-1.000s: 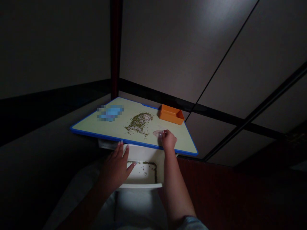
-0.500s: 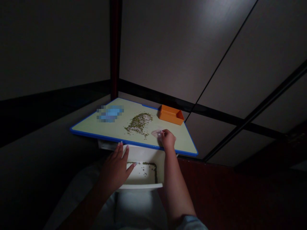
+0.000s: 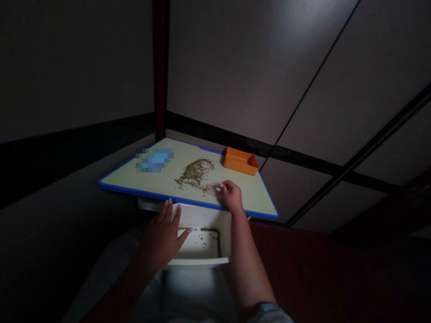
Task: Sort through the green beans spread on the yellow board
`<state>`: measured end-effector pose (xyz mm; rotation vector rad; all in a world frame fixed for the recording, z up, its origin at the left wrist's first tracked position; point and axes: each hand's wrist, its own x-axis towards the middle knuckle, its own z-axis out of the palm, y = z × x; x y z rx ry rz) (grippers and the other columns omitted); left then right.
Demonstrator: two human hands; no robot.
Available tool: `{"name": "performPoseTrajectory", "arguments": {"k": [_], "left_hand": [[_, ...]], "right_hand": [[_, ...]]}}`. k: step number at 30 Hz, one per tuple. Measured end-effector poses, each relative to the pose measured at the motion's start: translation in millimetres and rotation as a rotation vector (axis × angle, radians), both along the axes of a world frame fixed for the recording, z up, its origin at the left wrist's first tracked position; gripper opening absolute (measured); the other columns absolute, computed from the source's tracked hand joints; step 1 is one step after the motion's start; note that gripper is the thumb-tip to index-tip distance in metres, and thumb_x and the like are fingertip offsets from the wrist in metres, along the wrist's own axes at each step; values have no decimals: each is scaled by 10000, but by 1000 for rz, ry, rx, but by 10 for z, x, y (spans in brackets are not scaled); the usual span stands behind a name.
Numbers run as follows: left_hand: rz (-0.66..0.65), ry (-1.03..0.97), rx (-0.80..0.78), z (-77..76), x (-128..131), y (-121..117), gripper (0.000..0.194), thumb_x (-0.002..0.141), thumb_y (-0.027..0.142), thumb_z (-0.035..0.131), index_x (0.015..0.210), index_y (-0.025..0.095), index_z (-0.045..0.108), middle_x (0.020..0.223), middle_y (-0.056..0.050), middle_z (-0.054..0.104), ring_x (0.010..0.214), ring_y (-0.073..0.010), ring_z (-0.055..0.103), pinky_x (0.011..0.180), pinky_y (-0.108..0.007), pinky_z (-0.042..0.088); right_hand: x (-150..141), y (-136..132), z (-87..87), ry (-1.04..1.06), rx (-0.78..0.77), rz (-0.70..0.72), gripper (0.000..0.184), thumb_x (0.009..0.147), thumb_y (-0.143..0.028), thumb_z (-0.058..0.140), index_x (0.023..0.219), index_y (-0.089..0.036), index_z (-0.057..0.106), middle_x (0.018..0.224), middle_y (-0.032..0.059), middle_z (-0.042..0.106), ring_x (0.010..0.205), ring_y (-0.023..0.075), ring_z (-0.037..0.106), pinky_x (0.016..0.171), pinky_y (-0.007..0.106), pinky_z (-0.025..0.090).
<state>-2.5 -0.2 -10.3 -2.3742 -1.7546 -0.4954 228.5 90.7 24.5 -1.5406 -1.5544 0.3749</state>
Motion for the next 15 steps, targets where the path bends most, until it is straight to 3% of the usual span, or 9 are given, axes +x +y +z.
{"name": "performPoseTrajectory", "arguments": {"k": [2,5,9,15], "left_hand": [[5,-3,2,7,2,-2,664,821,475,481,1331,49,489,1476,-232,383,1417,-327,288,1087,-433,371],[1,-10,4,19,6,-6,659,822,470,480,1332,52,489,1476,-228,385,1417,-323,290,1089,-434,369],[-4,-5,-6,38,11,-11,667,824,470,477,1328,33,489,1470,-252,381,1412,-340,295,1089,-437,366],[2,-8,-20,50,13,-14,670,822,466,487,1335,36,480,1480,-253,366,1415,-339,289,1088,-431,367]], "right_hand": [[-45,5,-32,81,-15,137,216,846,-359,498,815,-192,631,719,-3,667,678,141,604,648,223,444],[-88,12,-73,136,-52,219,221,833,-372,517,805,-186,631,636,-17,633,580,129,580,567,213,435],[-118,16,-92,124,-56,241,215,837,-363,522,815,-185,641,638,-14,639,570,125,580,548,206,428],[-124,8,-41,-28,-13,169,211,879,-327,488,850,-196,650,758,-4,683,710,131,611,665,209,443]]}}
